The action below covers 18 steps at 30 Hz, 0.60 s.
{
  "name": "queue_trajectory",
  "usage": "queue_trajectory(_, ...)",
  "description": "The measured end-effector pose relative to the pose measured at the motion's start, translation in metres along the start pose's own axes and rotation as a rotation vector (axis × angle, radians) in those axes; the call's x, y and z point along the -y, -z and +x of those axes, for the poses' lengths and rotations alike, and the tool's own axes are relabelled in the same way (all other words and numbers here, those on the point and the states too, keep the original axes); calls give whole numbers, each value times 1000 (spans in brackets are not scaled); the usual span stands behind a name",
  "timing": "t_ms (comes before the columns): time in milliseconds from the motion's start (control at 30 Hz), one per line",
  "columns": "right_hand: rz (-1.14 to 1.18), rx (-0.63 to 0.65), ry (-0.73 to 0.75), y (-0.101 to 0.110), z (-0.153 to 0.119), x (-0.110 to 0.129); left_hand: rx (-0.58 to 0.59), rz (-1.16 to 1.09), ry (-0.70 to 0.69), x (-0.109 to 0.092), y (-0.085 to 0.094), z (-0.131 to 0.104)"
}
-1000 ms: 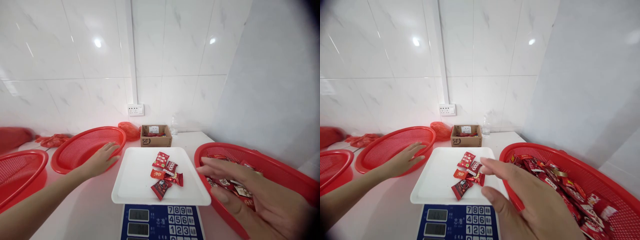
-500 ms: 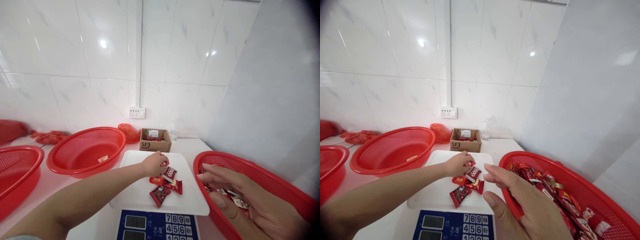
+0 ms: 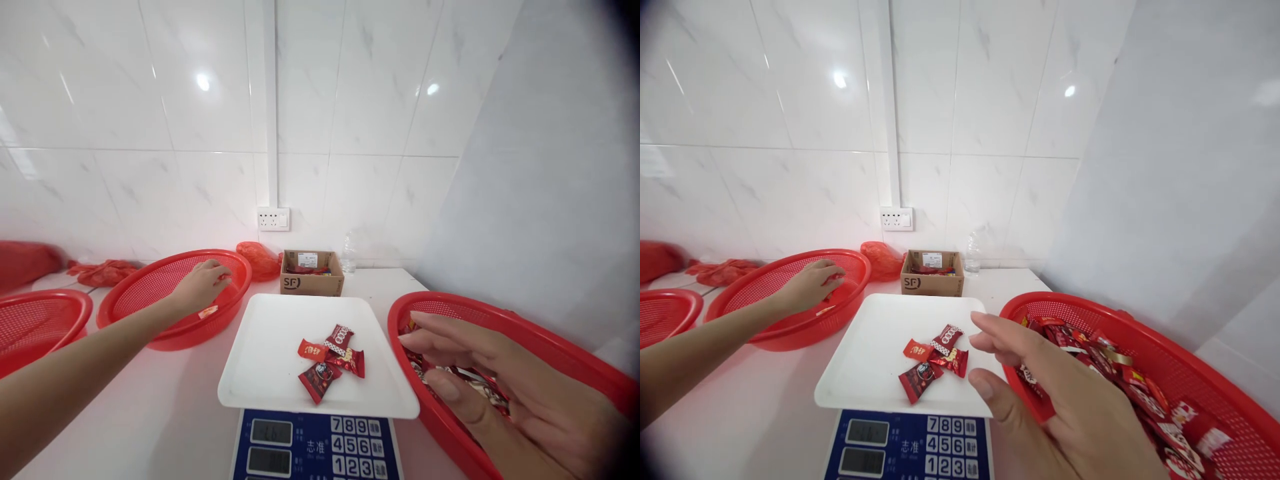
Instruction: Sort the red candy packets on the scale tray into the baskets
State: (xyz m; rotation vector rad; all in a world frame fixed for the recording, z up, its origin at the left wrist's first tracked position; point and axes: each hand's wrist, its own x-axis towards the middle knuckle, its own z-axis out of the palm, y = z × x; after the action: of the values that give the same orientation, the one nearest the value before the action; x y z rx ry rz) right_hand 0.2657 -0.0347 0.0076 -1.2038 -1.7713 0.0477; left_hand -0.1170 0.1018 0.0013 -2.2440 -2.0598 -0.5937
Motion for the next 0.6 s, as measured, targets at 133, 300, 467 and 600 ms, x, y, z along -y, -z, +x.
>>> queue_trajectory(133,-73,74,-21,0,0,5,114,-43,-115,-28,-23,-13)
queue_trajectory(300,-111,109,1,3,1,4,404,-171,-437,-111,-61,-40)
queue_trajectory(467,-113,95,106,4,5,4,485,-188,-605,-163,-82,-51)
queue_trajectory(600,-124,85,118,5,6,1,375,-169,-533,-167,-89,-45)
